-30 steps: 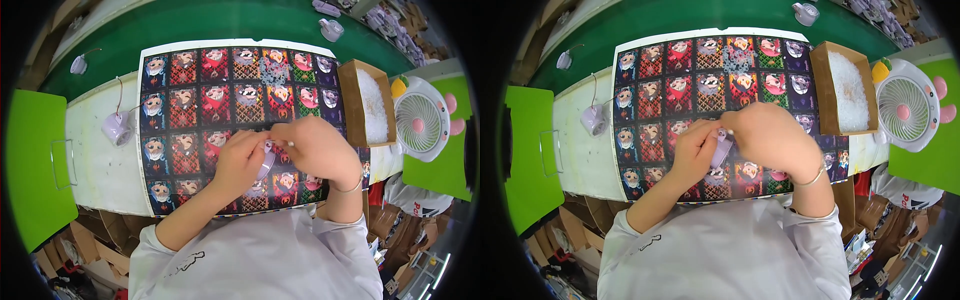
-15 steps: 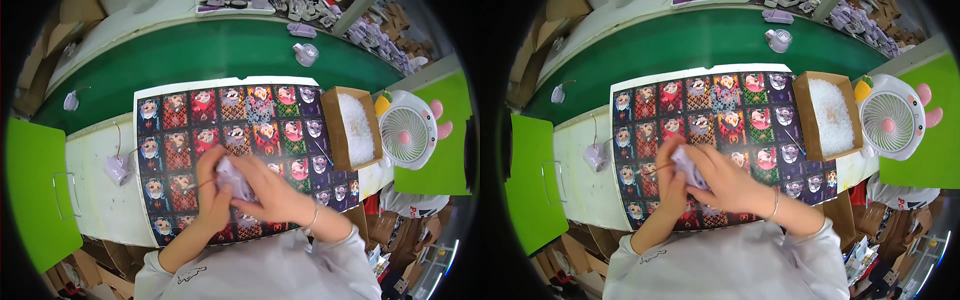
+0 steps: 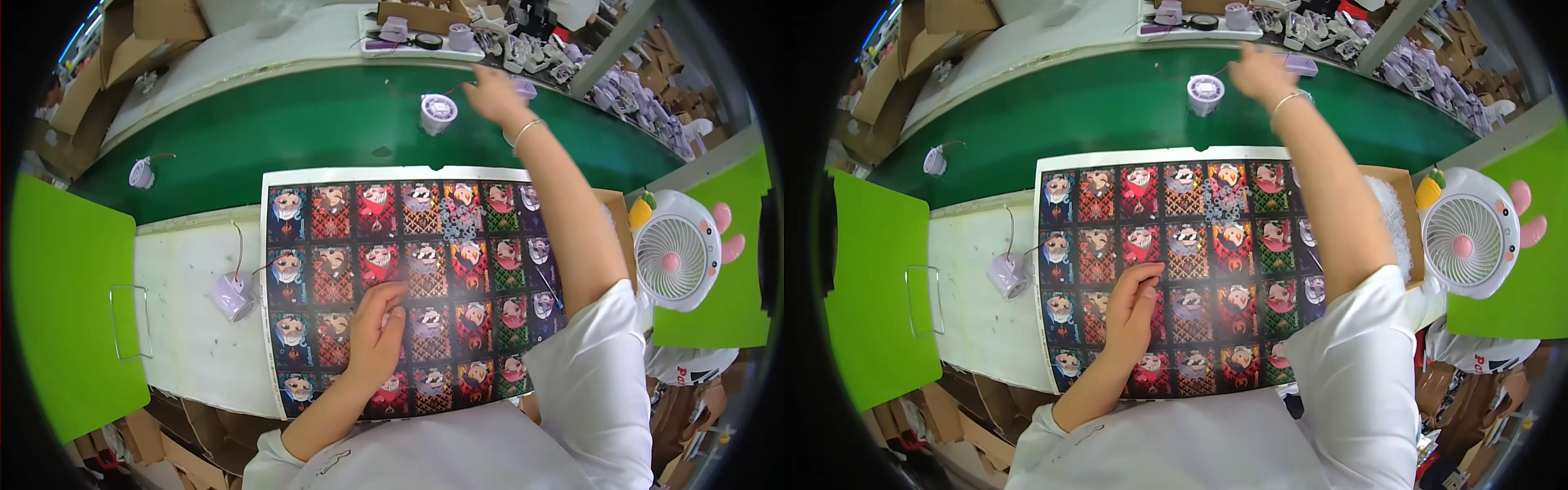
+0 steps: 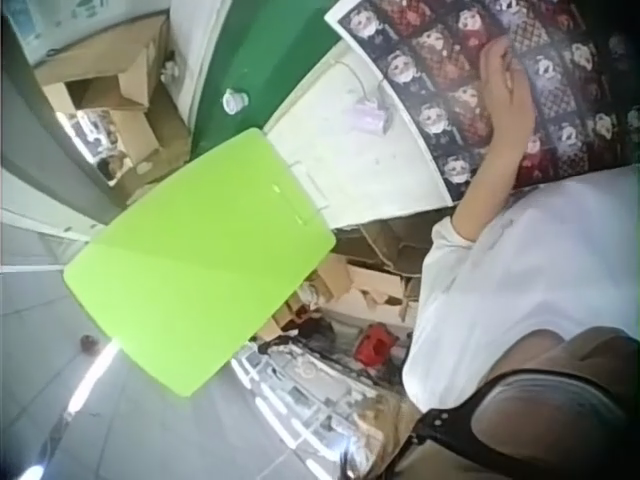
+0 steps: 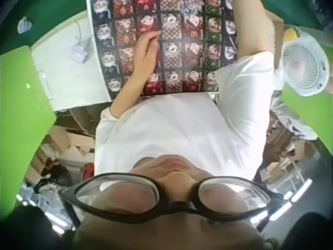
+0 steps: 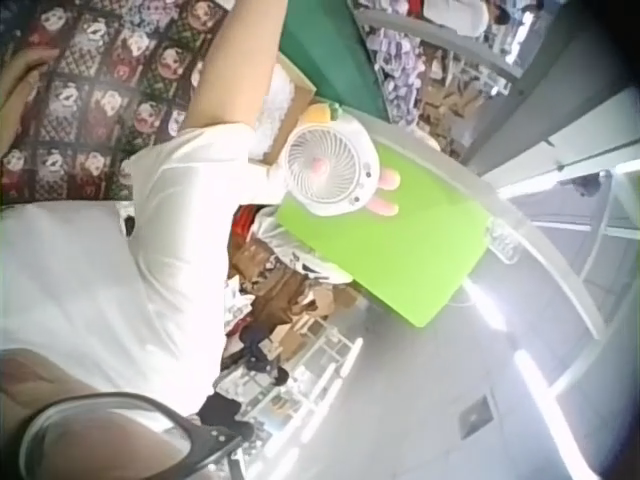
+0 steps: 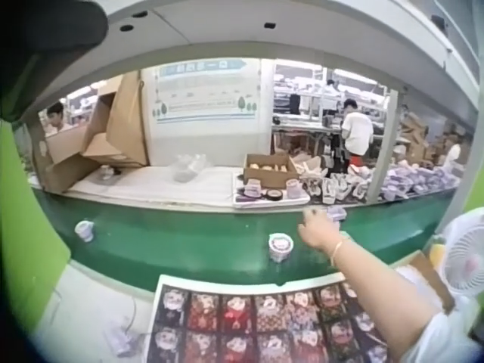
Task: The person assembles small electronic components by hand, inserting circuit boards with wires into purple plastic casings at a factory workbench.
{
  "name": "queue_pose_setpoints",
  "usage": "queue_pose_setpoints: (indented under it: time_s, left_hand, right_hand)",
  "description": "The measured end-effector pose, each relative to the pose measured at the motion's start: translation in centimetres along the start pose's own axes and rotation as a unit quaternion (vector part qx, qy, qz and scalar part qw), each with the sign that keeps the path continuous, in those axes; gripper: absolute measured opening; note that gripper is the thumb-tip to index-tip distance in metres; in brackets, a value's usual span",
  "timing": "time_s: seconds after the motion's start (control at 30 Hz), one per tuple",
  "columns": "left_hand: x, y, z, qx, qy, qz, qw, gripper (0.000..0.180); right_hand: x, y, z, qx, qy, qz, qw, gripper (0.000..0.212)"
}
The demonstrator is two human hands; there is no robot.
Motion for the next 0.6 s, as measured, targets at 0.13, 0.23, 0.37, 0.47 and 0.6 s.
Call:
queue_pose_setpoints:
  time_s: [0.13,0.23,0.37,0.47,0.6]
  left_hand:
    - [-0.8,0.1,0.9,0.024,-0.001,0.017,1.0,0.029]
    - [-1.2,0.1,0.7,0.04,0.017,0.009,0.999,0.026]
    - [-2.7,-0.6,0.0,0.003,0.029,0.125,0.992,0.029]
    - [-5.0,-0.6,0.1,-0.098,-0.038,0.178,0.978,0.035]
    - [-4.6,-0.9,2.1,0.148,0.185,0.136,0.962,0.036]
  right_hand:
    - [-7.2,-2.1,3.4,0.265,-0.176,0.063,0.946,0.059]
    - [-5.4,-4.6,-0.4,0.169,-0.067,-0.029,0.983,0.051]
    - [1.6,-13.2,-8.0,0.055,0.202,-0.152,0.966,0.056]
    - [7.6,-24.2,-11.2,0.105,0.265,-0.282,0.916,0.066]
    - [8.9,-33.0,-7.8,0.2,0.351,-0.207,0.891,0.06]
Point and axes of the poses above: each hand's wrist, its own y-axis towards the middle knuckle, its own z-axis out of the palm, x = y × z, the point moved 6 cm from there along y, towards the middle knuckle, and after that the axes turned 14 degrees about -y, right-handed, at the moved point
